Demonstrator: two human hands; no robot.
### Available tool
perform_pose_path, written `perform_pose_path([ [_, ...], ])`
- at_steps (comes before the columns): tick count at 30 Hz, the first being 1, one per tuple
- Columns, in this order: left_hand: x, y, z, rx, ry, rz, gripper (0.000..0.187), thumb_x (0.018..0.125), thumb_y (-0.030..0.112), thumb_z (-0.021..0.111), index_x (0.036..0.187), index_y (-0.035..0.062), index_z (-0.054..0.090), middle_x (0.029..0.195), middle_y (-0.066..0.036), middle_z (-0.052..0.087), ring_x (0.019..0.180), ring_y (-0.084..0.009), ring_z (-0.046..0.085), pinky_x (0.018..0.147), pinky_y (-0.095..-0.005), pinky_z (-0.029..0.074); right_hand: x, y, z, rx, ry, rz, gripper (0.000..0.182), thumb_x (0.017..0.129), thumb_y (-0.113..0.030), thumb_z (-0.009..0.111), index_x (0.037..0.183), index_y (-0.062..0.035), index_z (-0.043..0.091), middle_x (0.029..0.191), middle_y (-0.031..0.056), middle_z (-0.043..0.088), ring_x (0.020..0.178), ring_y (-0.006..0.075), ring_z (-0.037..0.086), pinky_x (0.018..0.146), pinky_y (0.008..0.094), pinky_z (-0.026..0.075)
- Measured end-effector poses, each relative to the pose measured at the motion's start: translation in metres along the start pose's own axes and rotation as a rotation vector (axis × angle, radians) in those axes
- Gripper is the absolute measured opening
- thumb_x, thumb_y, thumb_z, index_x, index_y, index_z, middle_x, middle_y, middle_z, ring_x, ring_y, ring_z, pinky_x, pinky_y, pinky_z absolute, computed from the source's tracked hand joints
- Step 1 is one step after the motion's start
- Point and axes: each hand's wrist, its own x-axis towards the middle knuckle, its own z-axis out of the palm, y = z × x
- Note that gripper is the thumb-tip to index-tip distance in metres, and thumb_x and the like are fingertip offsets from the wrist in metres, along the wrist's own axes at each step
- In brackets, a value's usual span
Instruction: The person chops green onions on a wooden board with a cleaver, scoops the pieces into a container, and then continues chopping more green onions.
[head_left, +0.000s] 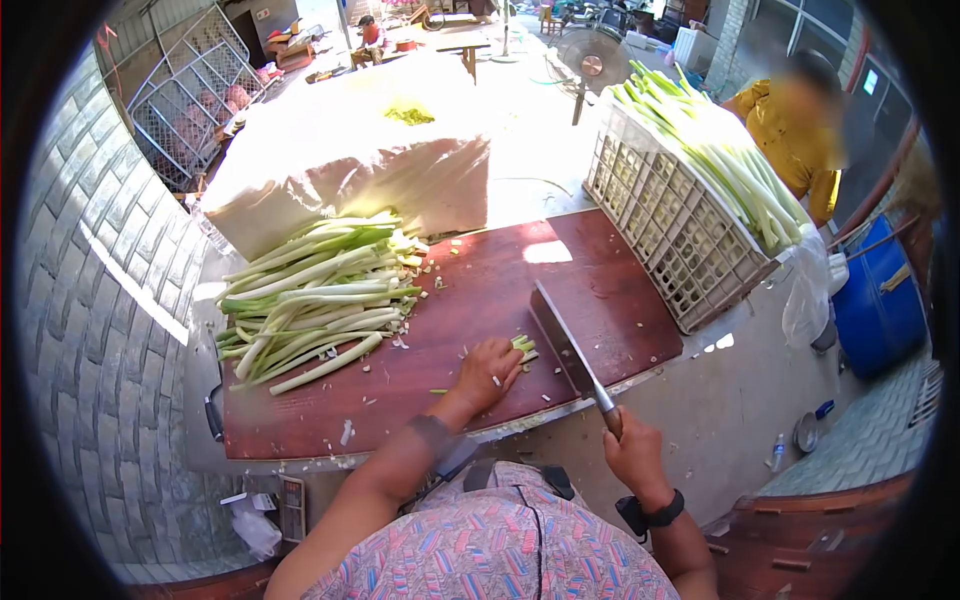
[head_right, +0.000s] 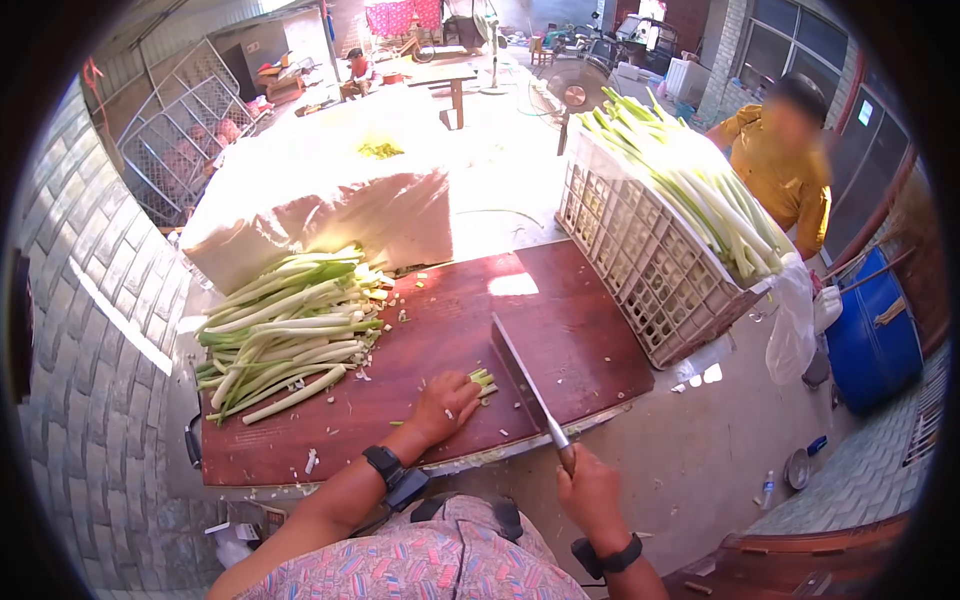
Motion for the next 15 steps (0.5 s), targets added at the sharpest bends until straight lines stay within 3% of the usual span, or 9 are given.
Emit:
perform_pose_path([
  [3, -0.001, 0.0, 0.002, -0.037, 0.029, -0.022, 0.015, 0.076, 0.013, 0.068, 0.087, 0.0093, 0.058, 0.09, -0.009, 0.053, 0.088, -0.0295, 0.054, 0.074, -0.0412, 0.046, -0.001, -0.008, 0.007, -0.039, -0.069, -0.072, 0.019, 0.079, -0.013, 0.066, 0.09, -0.005, 0.053, 0.077, 0.0172, 0.062, 0.072, 0.0397, 0.061, 0.062, 0.0476, 0.047],
  [5, -0.002, -0.001, 0.003, -0.057, 0.033, -0.022, 0.016, 0.076, 0.012, 0.068, 0.089, 0.0088, 0.059, 0.09, -0.009, 0.054, 0.087, -0.0303, 0.054, 0.074, -0.0417, 0.046, -0.001, -0.012, 0.005, 0.05, -0.09, -0.096, 0.025, 0.077, -0.01, 0.067, 0.099, -0.0049, 0.057, 0.076, 0.0212, 0.061, 0.072, 0.0434, 0.06, 0.062, 0.0475, 0.048],
  [9, -0.002, 0.0, 0.004, -0.115, 0.052, -0.025, 0.017, 0.077, 0.01, 0.067, 0.093, 0.0089, 0.062, 0.094, -0.01, 0.058, 0.088, -0.0311, 0.055, 0.075, -0.0414, 0.047, -0.004, -0.014, -0.004, 0.089, -0.039, -0.049, 0.036, 0.077, -0.009, 0.067, 0.112, -0.0072, 0.059, 0.08, 0.0201, 0.063, 0.074, 0.0426, 0.061, 0.063, 0.0469, 0.048],
  [11, -0.001, 0.002, 0.006, -0.111, 0.057, -0.026, 0.017, 0.077, 0.01, 0.067, 0.093, 0.0083, 0.063, 0.096, -0.01, 0.059, 0.089, -0.0312, 0.056, 0.076, -0.041, 0.048, -0.009, -0.014, -0.006, 0.082, 0.061, -0.079, 0.051, 0.077, -0.008, 0.067, 0.126, -0.0116, 0.056, 0.083, 0.0173, 0.064, 0.075, 0.0399, 0.062, 0.063, 0.0458, 0.049],
  [15, 0.004, 0.005, 0.014, -0.115, 0.11, 0.001, 0.015, 0.077, 0.009, 0.066, 0.091, 0.0055, 0.063, 0.099, -0.011, 0.06, 0.092, -0.0314, 0.057, 0.077, -0.04, 0.049, -0.011, -0.021, -0.021, -0.032, -0.005, -0.128, 0.058, 0.077, -0.008, 0.067, 0.132, -0.0158, 0.054, 0.08, 0.014, 0.063, 0.07, 0.0355, 0.062, 0.061, 0.0439, 0.049],
])
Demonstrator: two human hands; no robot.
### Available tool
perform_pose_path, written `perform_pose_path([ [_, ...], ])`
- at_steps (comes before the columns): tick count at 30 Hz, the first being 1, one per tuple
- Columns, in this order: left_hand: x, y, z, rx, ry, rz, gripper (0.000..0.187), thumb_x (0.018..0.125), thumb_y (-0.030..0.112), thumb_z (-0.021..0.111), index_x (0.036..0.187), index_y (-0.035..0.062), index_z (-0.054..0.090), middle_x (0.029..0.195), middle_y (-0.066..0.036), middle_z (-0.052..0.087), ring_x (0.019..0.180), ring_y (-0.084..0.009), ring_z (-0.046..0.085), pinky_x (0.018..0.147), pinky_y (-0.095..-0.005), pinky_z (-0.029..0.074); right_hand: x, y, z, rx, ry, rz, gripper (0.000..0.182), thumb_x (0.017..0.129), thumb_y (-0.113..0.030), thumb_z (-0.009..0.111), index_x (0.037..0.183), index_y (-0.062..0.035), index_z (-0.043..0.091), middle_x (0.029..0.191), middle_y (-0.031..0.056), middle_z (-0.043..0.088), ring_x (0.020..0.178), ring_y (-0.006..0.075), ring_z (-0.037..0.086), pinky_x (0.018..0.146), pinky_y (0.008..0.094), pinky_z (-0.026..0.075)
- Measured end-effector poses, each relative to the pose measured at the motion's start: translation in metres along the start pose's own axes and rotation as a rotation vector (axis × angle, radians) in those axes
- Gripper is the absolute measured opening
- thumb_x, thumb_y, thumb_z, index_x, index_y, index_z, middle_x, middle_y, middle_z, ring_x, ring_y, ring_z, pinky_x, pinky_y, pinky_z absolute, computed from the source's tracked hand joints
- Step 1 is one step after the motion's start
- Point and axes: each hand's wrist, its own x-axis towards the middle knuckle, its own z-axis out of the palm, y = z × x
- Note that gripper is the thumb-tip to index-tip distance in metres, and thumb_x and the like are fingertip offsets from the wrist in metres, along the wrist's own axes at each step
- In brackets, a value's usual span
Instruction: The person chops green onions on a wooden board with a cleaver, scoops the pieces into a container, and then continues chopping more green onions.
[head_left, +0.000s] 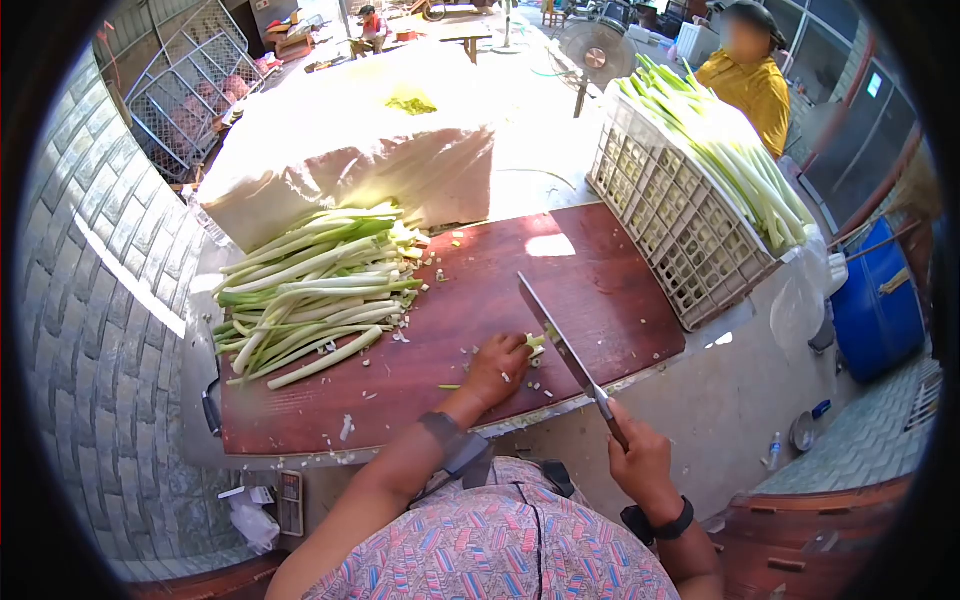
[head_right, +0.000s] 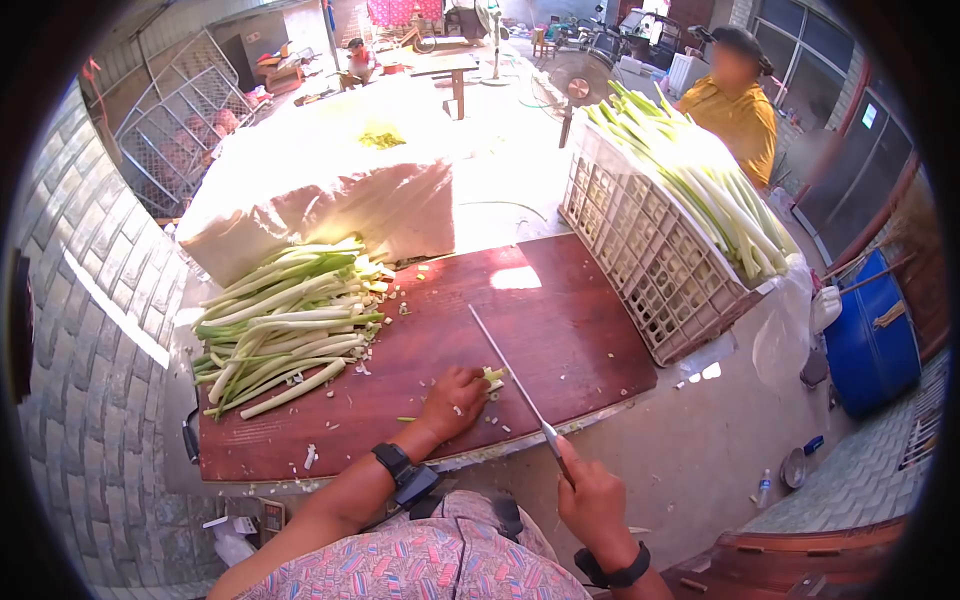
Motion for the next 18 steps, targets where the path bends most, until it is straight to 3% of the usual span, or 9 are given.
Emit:
perform_pose_path([
  [2, 0.001, 0.0, 0.002, -0.003, -0.008, 0.007, 0.015, 0.076, 0.009, 0.066, 0.09, 0.005, 0.063, 0.099, -0.011, 0.06, 0.091, -0.0316, 0.057, 0.077, -0.0399, 0.049, -0.002, -0.002, -0.001, -0.162, -0.043, -0.051, 0.058, 0.077, -0.008, 0.067, 0.132, -0.0182, 0.055, 0.074, 0.012, 0.06, 0.063, 0.0327, 0.06, 0.058, 0.0429, 0.048],
  [8, 0.0, -0.004, 0.005, 0.019, -0.044, -0.021, 0.014, 0.075, 0.01, 0.068, 0.087, 0.0051, 0.064, 0.093, -0.011, 0.059, 0.086, -0.0313, 0.056, 0.073, -0.0399, 0.049, 0.0, 0.0, 0.007, -0.125, -0.033, -0.135, 0.054, 0.082, -0.011, 0.062, 0.134, -0.0229, 0.054, 0.066, 0.0119, 0.054, 0.054, 0.0312, 0.057, 0.051, 0.0421, 0.047],
  [12, 0.001, 0.0, 0.003, 0.043, -0.045, -0.058, 0.009, 0.073, 0.009, 0.066, 0.08, 0.007, 0.061, 0.086, -0.009, 0.055, 0.084, -0.029, 0.054, 0.073, -0.0383, 0.049, 0.007, 0.006, 0.028, -0.124, -0.091, -0.097, 0.056, 0.082, -0.011, 0.062, 0.135, -0.023, 0.053, 0.067, 0.013, 0.054, 0.056, 0.0324, 0.057, 0.052, 0.0432, 0.047],
  [18, 0.002, -0.001, 0.0, -0.013, -0.014, 0.011, 0.01, 0.075, 0.008, 0.068, 0.083, 0.0052, 0.062, 0.089, -0.01, 0.056, 0.085, -0.0302, 0.054, 0.07, -0.0393, 0.048, 0.032, 0.017, 0.063, -0.022, 0.02, -0.046, 0.059, 0.08, -0.01, 0.065, 0.136, -0.0203, 0.052, 0.069, 0.014, 0.058, 0.061, 0.0336, 0.059, 0.057, 0.0443, 0.048],
])
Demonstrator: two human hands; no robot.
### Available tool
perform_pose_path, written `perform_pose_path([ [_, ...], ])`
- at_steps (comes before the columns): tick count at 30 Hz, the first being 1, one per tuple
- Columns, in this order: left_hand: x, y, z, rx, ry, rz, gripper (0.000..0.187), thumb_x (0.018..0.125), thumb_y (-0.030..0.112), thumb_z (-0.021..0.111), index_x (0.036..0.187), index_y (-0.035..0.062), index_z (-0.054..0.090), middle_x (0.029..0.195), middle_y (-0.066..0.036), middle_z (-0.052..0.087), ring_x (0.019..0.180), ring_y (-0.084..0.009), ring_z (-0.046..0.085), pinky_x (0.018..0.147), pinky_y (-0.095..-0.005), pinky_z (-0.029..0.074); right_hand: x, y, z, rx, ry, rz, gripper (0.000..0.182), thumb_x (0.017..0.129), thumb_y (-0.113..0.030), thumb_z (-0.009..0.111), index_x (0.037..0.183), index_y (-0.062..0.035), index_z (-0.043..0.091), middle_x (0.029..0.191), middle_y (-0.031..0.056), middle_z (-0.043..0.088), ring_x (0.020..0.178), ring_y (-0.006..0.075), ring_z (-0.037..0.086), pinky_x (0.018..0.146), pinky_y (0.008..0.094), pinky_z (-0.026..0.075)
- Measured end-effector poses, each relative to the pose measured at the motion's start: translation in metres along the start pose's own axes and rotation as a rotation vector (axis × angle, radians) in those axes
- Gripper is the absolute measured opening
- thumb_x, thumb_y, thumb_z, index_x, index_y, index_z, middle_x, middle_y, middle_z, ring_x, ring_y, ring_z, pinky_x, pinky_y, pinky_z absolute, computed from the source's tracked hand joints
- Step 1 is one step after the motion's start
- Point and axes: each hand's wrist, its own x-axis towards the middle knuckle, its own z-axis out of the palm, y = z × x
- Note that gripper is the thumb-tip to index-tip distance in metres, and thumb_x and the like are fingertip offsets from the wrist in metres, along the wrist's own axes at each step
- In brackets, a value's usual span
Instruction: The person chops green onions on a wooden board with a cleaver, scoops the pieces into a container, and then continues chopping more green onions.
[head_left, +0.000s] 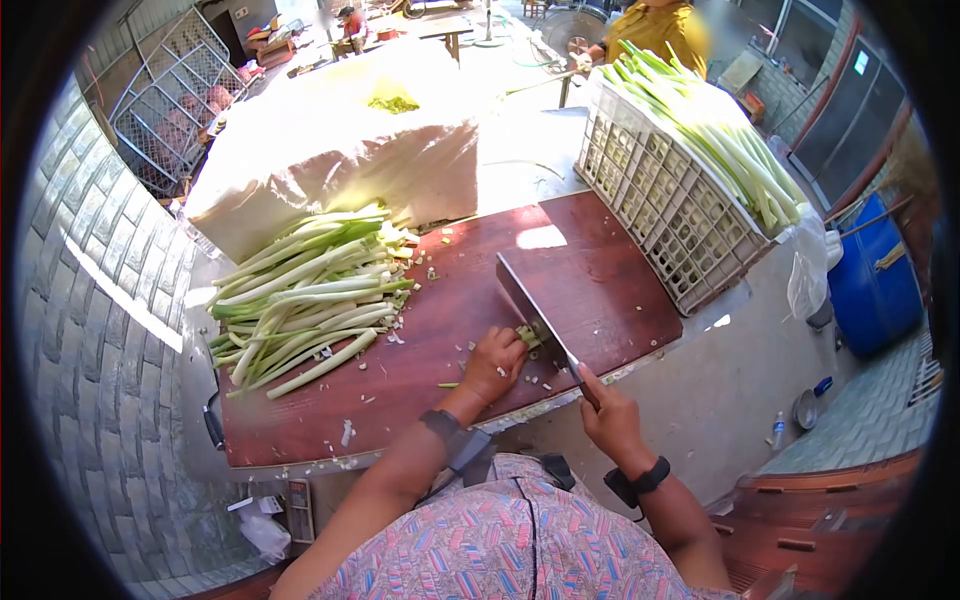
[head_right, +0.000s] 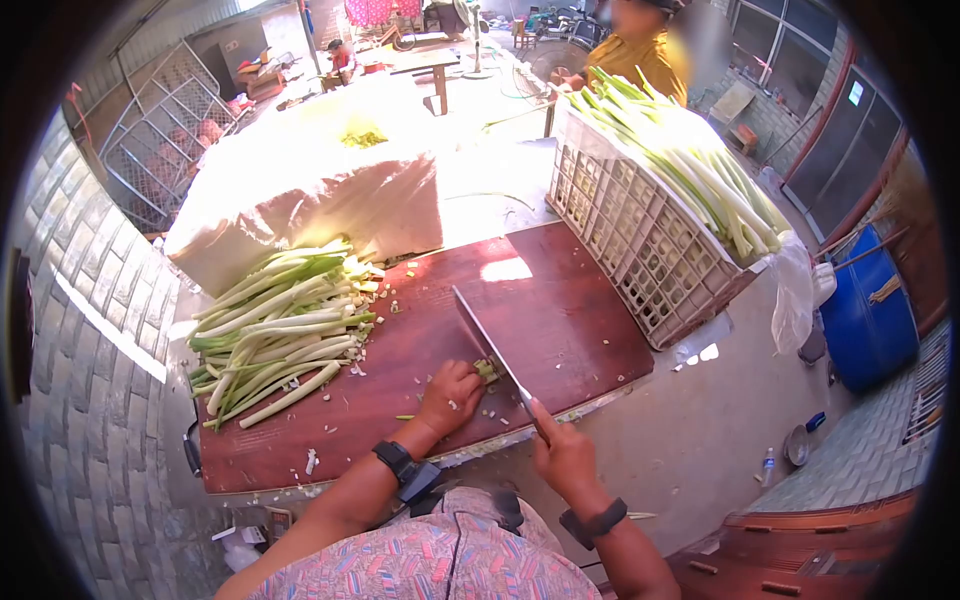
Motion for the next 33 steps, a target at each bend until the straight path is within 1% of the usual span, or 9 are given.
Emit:
perform_pose_path([
  [2, 0.0, -0.001, 0.002, -0.002, -0.003, 0.008, 0.01, 0.075, 0.008, 0.067, 0.083, 0.005, 0.062, 0.09, -0.01, 0.057, 0.085, -0.0303, 0.054, 0.07, -0.0395, 0.048, -0.003, 0.004, -0.001, 0.02, 0.052, 0.014, 0.057, 0.08, -0.009, 0.065, 0.135, -0.0198, 0.053, 0.07, 0.0135, 0.058, 0.062, 0.0324, 0.06, 0.057, 0.0431, 0.048],
  [6, -0.001, 0.001, 0.003, 0.011, -0.021, -0.048, 0.01, 0.076, 0.007, 0.067, 0.084, 0.0046, 0.063, 0.091, -0.01, 0.058, 0.085, -0.0309, 0.055, 0.073, -0.0398, 0.048, -0.011, -0.009, -0.029, -0.015, 0.037, -0.018, 0.055, 0.08, -0.009, 0.065, 0.133, -0.0202, 0.056, 0.067, 0.0124, 0.056, 0.061, 0.0318, 0.059, 0.057, 0.0424, 0.047],
  [8, 0.0, -0.001, 0.005, 0.004, 0.001, -0.035, 0.008, 0.076, 0.008, 0.066, 0.082, 0.0053, 0.064, 0.088, -0.01, 0.058, 0.085, -0.0302, 0.055, 0.073, -0.0393, 0.048, -0.015, -0.014, -0.035, -0.101, 0.034, -0.107, 0.053, 0.082, -0.013, 0.065, 0.133, -0.0249, 0.056, 0.065, 0.01, 0.051, 0.056, 0.0296, 0.056, 0.049, 0.0418, 0.045],
  [12, 0.002, -0.002, 0.008, -0.023, 0.071, 0.015, 0.005, 0.074, 0.007, 0.065, 0.079, 0.005, 0.064, 0.083, -0.01, 0.057, 0.083, -0.03, 0.055, 0.072, -0.0401, 0.048, -0.019, -0.02, -0.04, -0.119, -0.017, -0.097, 0.052, 0.083, -0.013, 0.063, 0.132, -0.0263, 0.056, 0.065, 0.0102, 0.051, 0.054, 0.0294, 0.056, 0.048, 0.0413, 0.045],
  [17, 0.0, -0.006, 0.01, -0.007, 0.069, 0.001, 0.008, 0.072, 0.006, 0.065, 0.079, 0.0041, 0.063, 0.083, -0.011, 0.056, 0.082, -0.032, 0.053, 0.071, -0.0418, 0.047, -0.01, -0.019, -0.025, -0.147, -0.128, -0.069, 0.053, 0.086, -0.013, 0.06, 0.137, -0.0274, 0.051, 0.067, 0.0137, 0.053, 0.055, 0.0333, 0.058, 0.05, 0.0436, 0.047],
  [20, -0.003, -0.005, 0.009, 0.001, 0.046, -0.027, 0.009, 0.071, 0.005, 0.065, 0.079, 0.0042, 0.062, 0.083, -0.012, 0.055, 0.082, -0.0332, 0.053, 0.071, -0.0423, 0.047, -0.001, -0.01, -0.004, -0.098, -0.028, -0.086, 0.052, 0.083, -0.012, 0.062, 0.134, -0.0252, 0.055, 0.065, 0.0134, 0.053, 0.054, 0.0323, 0.056, 0.049, 0.043, 0.046],
  [26, -0.001, -0.003, 0.004, -0.007, 0.028, -0.056, 0.009, 0.072, 0.005, 0.066, 0.08, 0.0055, 0.061, 0.084, -0.012, 0.054, 0.082, -0.0335, 0.052, 0.071, -0.0427, 0.046, 0.005, -0.016, -0.004, -0.124, -0.017, -0.077, 0.052, 0.083, -0.012, 0.063, 0.133, -0.0251, 0.055, 0.066, 0.0141, 0.053, 0.055, 0.0335, 0.056, 0.052, 0.0447, 0.046],
  [30, -0.001, -0.003, 0.004, 0.015, 0.008, -0.095, 0.009, 0.074, 0.006, 0.067, 0.079, 0.0058, 0.06, 0.084, -0.011, 0.054, 0.084, -0.0327, 0.053, 0.071, -0.0419, 0.046, -0.014, -0.008, -0.019, -0.065, -0.01, -0.06, 0.052, 0.082, -0.01, 0.063, 0.132, -0.0245, 0.056, 0.069, 0.0155, 0.057, 0.059, 0.0345, 0.058, 0.055, 0.0441, 0.047],
  [33, 0.0, -0.002, 0.002, -0.053, 0.064, -0.044, 0.01, 0.074, 0.006, 0.068, 0.078, 0.0056, 0.059, 0.085, -0.011, 0.055, 0.085, -0.032, 0.054, 0.072, -0.0409, 0.047, -0.022, -0.002, -0.022, -0.006, -0.019, 0.043, 0.052, 0.081, -0.008, 0.063, 0.131, -0.0215, 0.057, 0.073, 0.0162, 0.06, 0.064, 0.0349, 0.061, 0.058, 0.0427, 0.049],
])
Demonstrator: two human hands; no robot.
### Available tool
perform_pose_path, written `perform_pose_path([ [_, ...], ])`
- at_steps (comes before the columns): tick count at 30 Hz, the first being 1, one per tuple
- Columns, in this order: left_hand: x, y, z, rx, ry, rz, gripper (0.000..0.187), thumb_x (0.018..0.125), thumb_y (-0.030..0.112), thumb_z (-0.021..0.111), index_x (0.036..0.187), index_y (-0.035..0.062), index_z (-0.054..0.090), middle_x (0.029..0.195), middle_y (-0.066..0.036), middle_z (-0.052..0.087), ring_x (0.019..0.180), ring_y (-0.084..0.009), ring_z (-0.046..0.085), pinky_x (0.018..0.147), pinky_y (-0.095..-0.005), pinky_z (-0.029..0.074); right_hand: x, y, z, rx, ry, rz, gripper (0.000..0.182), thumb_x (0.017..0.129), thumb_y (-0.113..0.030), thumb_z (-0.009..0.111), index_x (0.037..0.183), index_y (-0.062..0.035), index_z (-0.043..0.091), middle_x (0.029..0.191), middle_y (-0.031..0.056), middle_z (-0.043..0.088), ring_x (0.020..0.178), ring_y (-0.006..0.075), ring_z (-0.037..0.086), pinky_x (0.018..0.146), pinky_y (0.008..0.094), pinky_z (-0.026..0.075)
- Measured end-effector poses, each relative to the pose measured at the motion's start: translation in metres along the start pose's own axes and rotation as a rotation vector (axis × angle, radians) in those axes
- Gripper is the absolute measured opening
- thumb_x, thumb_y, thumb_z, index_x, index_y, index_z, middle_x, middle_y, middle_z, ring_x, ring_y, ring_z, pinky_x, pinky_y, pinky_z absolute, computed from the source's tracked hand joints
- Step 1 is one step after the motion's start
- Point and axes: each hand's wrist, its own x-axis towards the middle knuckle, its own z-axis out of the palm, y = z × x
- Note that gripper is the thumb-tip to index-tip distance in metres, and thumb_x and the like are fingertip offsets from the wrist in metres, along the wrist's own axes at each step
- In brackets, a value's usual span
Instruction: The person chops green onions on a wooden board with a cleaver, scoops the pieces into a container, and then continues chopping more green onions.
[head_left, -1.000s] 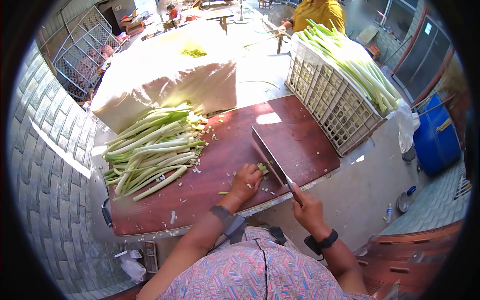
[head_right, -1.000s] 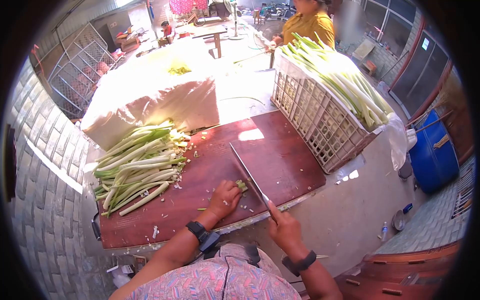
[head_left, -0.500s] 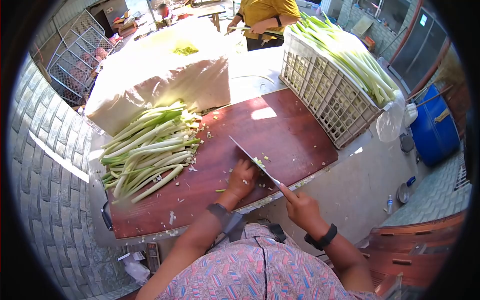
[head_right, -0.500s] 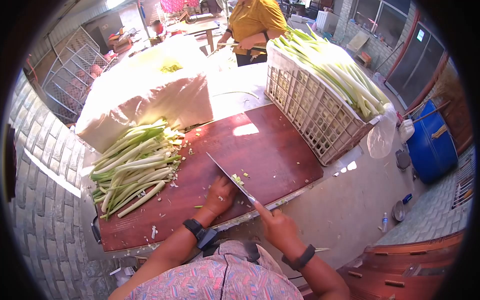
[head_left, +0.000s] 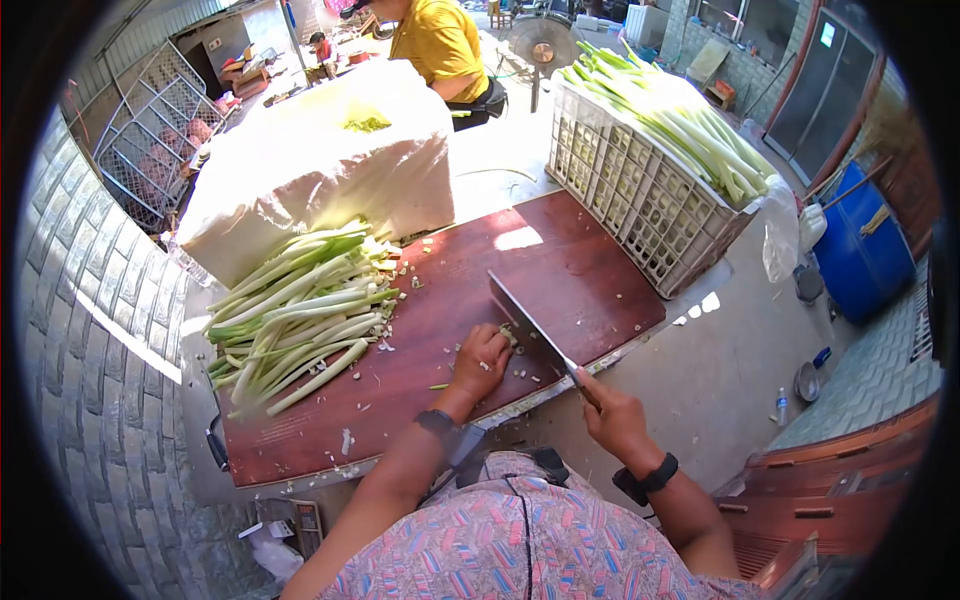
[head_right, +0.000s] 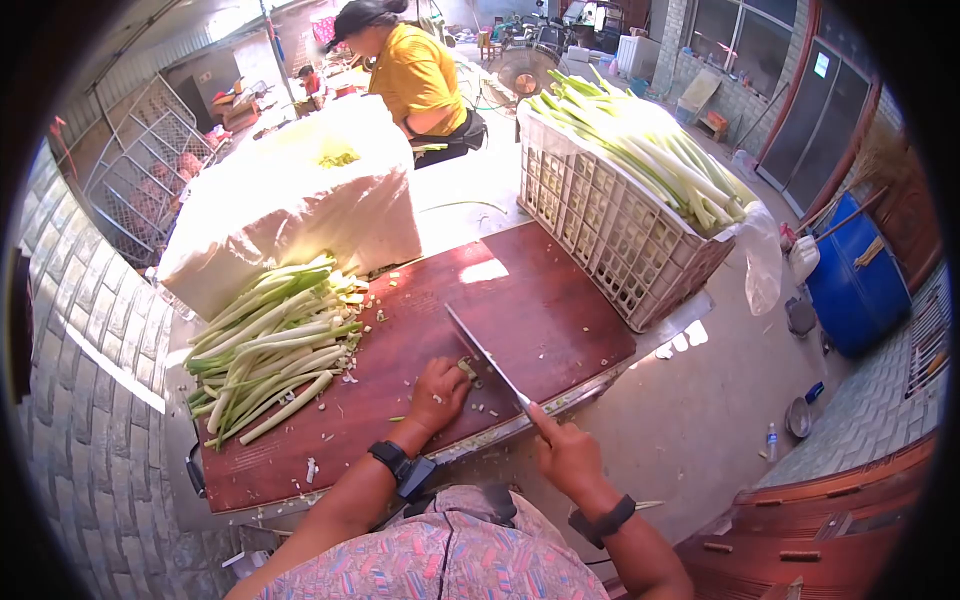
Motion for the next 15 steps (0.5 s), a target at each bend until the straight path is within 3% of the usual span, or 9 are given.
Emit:
perform_pose_path([
  [6, -0.002, 0.002, 0.001, 0.007, -0.001, -0.022, 0.011, 0.073, 0.004, 0.067, 0.08, 0.0048, 0.06, 0.086, -0.012, 0.057, 0.083, -0.0324, 0.056, 0.072, -0.0411, 0.048, -0.011, -0.008, -0.012, 0.007, 0.071, 0.003, 0.052, 0.08, -0.009, 0.064, 0.131, -0.0171, 0.057, 0.074, 0.0154, 0.062, 0.066, 0.034, 0.062, 0.059, 0.0424, 0.05],
  [8, -0.005, 0.001, 0.004, -0.009, 0.015, -0.039, 0.012, 0.072, 0.004, 0.067, 0.081, 0.0047, 0.06, 0.086, -0.012, 0.057, 0.083, -0.0326, 0.056, 0.072, -0.0418, 0.048, -0.015, -0.013, -0.016, -0.044, 0.077, -0.095, 0.055, 0.082, -0.015, 0.065, 0.134, -0.0255, 0.053, 0.067, 0.0128, 0.055, 0.058, 0.0326, 0.058, 0.053, 0.0436, 0.047],
  [13, -0.002, 0.002, 0.0, -0.014, 0.043, -0.055, 0.013, 0.069, 0.003, 0.067, 0.081, 0.0044, 0.061, 0.088, -0.012, 0.059, 0.084, -0.0335, 0.057, 0.071, -0.0436, 0.049, -0.015, -0.026, -0.028, -0.101, 0.01, -0.118, 0.054, 0.082, -0.014, 0.065, 0.134, -0.0266, 0.054, 0.066, 0.0123, 0.053, 0.055, 0.0325, 0.058, 0.05, 0.0433, 0.047],
  [15, 0.0, 0.002, -0.001, -0.015, 0.077, 0.029, 0.012, 0.069, 0.003, 0.067, 0.08, 0.0047, 0.062, 0.089, -0.012, 0.06, 0.085, -0.0342, 0.057, 0.072, -0.0439, 0.05, -0.015, -0.027, -0.03, -0.112, -0.024, -0.128, 0.055, 0.082, -0.013, 0.065, 0.134, -0.0269, 0.054, 0.066, 0.0124, 0.053, 0.055, 0.0326, 0.058, 0.049, 0.0436, 0.046],
])
